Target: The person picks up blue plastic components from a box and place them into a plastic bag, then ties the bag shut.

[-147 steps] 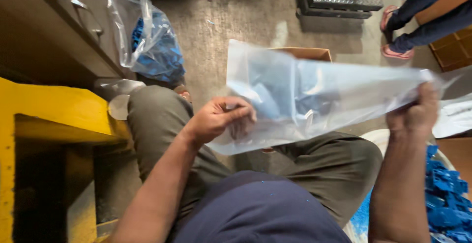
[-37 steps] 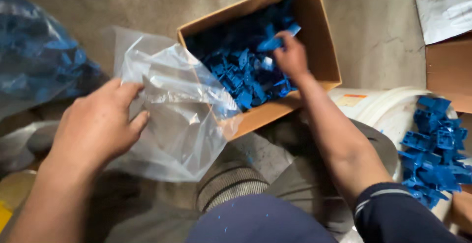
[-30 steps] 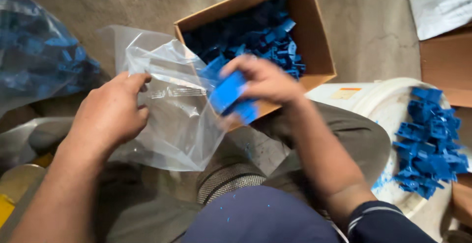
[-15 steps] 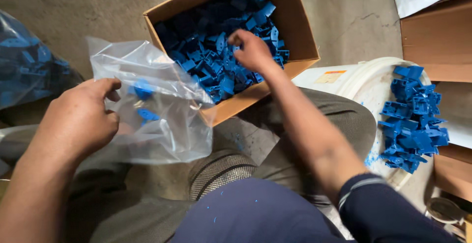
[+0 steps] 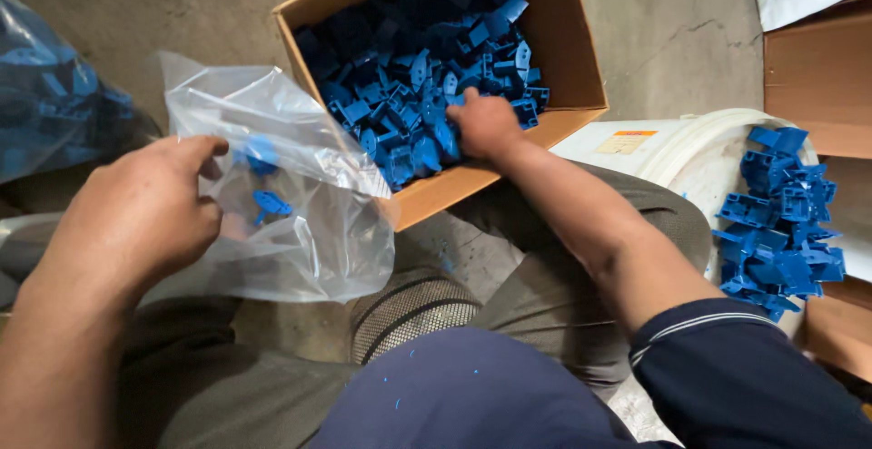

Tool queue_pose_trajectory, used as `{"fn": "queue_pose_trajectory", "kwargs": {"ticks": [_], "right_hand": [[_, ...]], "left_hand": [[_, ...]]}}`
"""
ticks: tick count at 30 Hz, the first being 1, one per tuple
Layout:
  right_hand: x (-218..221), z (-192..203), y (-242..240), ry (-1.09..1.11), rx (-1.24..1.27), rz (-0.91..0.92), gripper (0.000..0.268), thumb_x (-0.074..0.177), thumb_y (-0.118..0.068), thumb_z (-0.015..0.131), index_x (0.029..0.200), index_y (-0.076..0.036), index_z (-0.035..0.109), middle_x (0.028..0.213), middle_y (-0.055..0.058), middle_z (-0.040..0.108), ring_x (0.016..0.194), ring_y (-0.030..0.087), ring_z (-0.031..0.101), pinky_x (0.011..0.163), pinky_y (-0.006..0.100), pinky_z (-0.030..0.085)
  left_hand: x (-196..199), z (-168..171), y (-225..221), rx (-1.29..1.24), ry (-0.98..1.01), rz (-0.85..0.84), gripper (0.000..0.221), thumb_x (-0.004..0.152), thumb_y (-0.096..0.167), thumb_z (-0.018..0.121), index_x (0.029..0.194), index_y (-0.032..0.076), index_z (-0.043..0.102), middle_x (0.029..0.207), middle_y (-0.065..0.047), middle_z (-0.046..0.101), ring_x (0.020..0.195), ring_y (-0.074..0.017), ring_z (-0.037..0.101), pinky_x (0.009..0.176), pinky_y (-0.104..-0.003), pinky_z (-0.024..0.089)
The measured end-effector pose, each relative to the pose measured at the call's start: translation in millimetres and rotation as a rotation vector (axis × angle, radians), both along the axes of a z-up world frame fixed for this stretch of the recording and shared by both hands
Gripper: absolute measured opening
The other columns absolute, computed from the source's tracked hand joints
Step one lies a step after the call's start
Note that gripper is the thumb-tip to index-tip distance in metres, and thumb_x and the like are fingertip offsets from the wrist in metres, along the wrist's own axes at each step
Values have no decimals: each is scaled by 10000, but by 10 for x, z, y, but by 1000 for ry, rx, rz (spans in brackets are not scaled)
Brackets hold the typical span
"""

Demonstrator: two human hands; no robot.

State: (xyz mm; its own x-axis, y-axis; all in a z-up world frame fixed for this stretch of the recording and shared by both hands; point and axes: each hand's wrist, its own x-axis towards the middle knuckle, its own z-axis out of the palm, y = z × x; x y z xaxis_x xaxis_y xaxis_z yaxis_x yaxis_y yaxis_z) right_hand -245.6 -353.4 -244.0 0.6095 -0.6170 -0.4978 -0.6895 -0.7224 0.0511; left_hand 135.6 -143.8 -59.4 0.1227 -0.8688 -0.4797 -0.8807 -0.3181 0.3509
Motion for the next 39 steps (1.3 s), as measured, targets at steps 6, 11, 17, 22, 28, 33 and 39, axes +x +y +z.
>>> {"fn": "queue_pose_trajectory", "kwargs": {"ticks": [6,11,17,22,28,33,39], "right_hand": [[-180,113,-25,-214,10,-75,245,895,-186,675,1141,-192,671,1057,153,652,949,416,663,783,543,521],[-91,-85,-1,-293,22,-80,348,820,-239,720,1155,-179,648,1012,172,657,924,437,651,757,549,513],[-146,-30,-57,-294,2,-69,235,910,-300,709,1080,-146,657,968,169,672,917,423,656,758,549,506],[-106,-48,-99,-364,19,-63,283,905,-123,599,1178,-168,662,1036,152,718,998,398,669,825,530,516],[-96,-245,-154,-591,173,-398,425,937,-195,539,1351,-189,635,1147,173,719,1059,377,679,897,472,531],[22,-398,56,-547,379,-610,480,1036,-499,632,1330,-121,609,1249,217,694,1157,354,665,983,447,513],[273,-409,226,-505,100,-587,508,859,-345,761,1292,-140,591,1108,237,730,1059,434,688,911,495,538]], "left_hand": [[11,17,17,5,-3,19,601,728,115,689,1328,128,670,1226,-169,713,1091,-401,677,932,-496,537],[-7,73,53,59,10,64,568,756,128,689,1324,145,667,1230,-158,709,1089,-401,672,938,-495,532],[-2,113,4,81,-7,56,609,749,114,686,1356,158,655,1212,-150,728,1102,-384,683,948,-484,539],[-11,95,20,94,4,68,606,755,113,667,1359,161,644,1211,-143,727,1088,-387,683,934,-493,536],[-29,166,-23,119,-17,74,608,768,110,658,1372,177,645,1204,-145,731,1084,-391,688,938,-495,542],[-40,134,-15,110,-14,60,593,753,104,658,1343,157,656,1199,-145,732,1085,-395,686,930,-498,543],[-25,99,-29,98,-17,53,587,758,109,659,1344,149,658,1197,-181,722,1086,-393,689,936,-492,545]]}}
